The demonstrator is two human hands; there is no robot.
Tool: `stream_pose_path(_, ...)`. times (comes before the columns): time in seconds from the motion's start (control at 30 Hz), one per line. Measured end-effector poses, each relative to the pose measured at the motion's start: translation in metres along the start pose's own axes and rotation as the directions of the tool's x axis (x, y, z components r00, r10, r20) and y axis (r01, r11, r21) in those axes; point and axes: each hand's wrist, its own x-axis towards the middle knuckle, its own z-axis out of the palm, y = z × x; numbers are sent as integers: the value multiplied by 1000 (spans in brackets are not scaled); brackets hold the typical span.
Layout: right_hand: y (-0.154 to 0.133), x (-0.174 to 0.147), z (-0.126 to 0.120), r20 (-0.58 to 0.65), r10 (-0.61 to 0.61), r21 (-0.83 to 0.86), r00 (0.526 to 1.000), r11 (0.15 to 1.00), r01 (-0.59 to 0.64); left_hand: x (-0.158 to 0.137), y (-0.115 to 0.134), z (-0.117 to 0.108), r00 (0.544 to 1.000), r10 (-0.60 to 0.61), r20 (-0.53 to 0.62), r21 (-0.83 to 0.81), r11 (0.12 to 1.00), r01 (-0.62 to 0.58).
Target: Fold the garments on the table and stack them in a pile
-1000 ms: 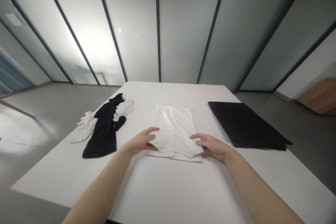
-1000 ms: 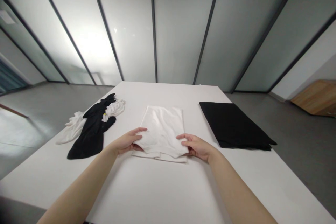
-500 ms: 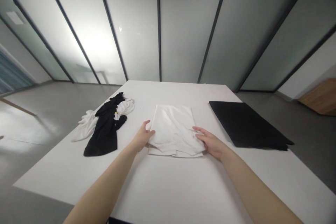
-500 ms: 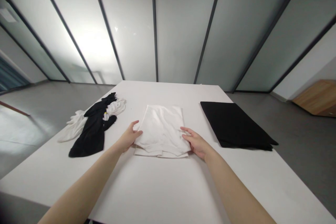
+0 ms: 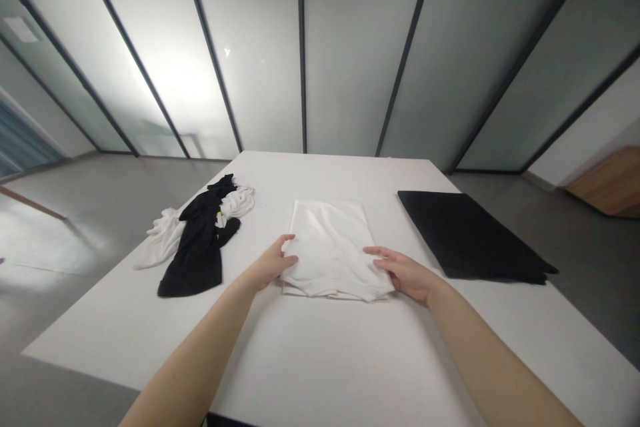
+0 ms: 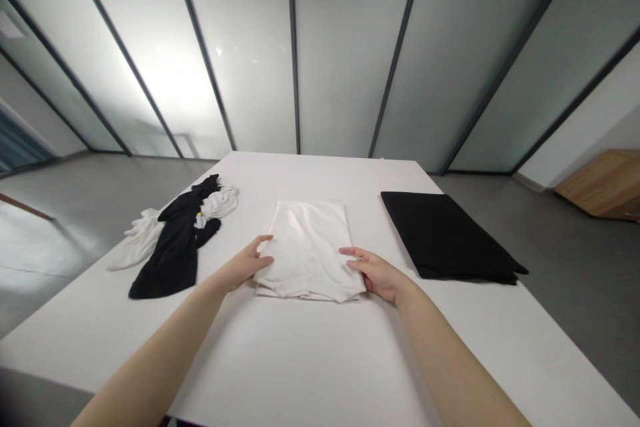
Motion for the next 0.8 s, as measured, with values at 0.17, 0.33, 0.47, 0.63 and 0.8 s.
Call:
stream_pose_path(0.17, -2, -1, 0, -5, -75, -139, 997, 987, 74, 4, -1, 2, 998, 62, -28, -50, 997, -64)
stream_pose_path(0.33, -2, 0, 1, 41, -158, -85, 987, 983, 161, 5, 0, 6, 994, 94, -47, -203, 974, -102)
stream_pose_path(0.47, 1, 2, 3, 80, -208, -93, 975, 972, 215, 12, -9, 5, 994, 108, -1, -141, 984, -107)
stream_pose_path(0.63, -1, -1, 0, 91, -200, -159, 976, 964, 213, 14, -15, 0, 995, 96, 28, -16, 995, -96)
stream_pose_path(0.8, -6, -4, -3, -65, -172, -336, 983, 931, 141, 4, -3, -10, 969, 196, -148, 349, 928, -134)
